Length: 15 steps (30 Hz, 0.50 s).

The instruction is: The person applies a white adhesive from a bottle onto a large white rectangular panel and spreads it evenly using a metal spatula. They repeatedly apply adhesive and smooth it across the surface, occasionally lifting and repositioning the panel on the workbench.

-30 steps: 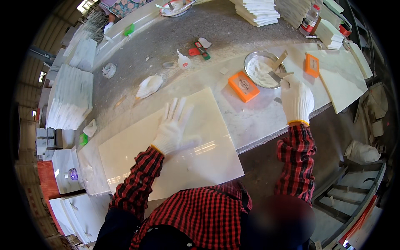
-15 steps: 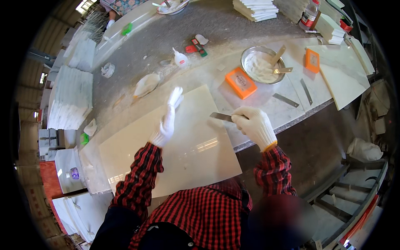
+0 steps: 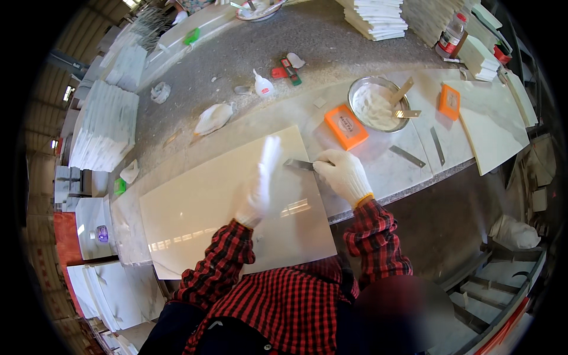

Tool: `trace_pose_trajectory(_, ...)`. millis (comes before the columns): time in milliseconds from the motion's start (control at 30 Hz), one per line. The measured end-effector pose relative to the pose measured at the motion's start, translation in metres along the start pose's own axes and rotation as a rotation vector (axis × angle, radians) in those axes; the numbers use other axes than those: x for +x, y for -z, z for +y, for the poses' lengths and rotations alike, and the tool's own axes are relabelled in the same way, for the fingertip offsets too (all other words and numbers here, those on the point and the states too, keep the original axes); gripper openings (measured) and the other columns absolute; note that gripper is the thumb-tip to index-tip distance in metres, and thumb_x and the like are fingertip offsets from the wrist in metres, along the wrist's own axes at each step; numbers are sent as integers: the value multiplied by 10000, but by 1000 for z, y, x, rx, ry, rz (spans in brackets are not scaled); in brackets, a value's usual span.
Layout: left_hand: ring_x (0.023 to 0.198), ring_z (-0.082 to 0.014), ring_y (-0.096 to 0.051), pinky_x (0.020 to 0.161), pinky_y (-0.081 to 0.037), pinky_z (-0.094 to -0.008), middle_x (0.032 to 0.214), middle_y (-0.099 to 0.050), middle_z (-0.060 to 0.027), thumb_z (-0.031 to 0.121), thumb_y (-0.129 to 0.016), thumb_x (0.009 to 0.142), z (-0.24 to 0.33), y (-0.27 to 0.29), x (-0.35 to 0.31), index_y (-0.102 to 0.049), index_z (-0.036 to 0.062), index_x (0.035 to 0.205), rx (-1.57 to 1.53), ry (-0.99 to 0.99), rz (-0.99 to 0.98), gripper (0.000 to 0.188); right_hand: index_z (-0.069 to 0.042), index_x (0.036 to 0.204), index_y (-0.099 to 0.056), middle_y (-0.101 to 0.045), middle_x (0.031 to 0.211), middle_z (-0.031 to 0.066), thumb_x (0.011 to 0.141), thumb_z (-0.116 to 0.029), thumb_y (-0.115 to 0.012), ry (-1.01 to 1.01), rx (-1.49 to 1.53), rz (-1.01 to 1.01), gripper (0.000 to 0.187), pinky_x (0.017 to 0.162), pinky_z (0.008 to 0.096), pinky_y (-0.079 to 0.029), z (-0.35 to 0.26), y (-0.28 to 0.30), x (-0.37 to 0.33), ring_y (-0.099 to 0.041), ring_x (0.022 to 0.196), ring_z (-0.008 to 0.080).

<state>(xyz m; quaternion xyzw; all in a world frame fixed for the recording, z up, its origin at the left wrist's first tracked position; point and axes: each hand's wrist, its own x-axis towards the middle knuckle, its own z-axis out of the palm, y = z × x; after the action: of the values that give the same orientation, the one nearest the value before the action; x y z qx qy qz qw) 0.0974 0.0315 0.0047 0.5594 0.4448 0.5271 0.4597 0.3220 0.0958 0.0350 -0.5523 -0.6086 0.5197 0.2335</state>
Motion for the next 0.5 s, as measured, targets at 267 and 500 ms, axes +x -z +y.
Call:
trace_pose_trajectory(267,1437,-362,-451,1196,-356,-447,1575,-477,-194,293,-459,1113,38,68,-20,-373,65,1624,954,22,89,567,-18,1080,-760,-614,751,-42,977,-238,-696,-64,271,180,252,541,207,-394,-1,76,-8,-508,622,22)
trace_pose_trajectory(500,1491,-368,-394,1252,-280,-526,1614,-441,-150,406,-573,1027,47,-57,-9,-476,52,1526,1155,-186,-413,619,-152,1077,-753,-736,888,130,1006,-316,-627,206,-951,804,218,668,435,-530,16,148,4,-699,774,339)
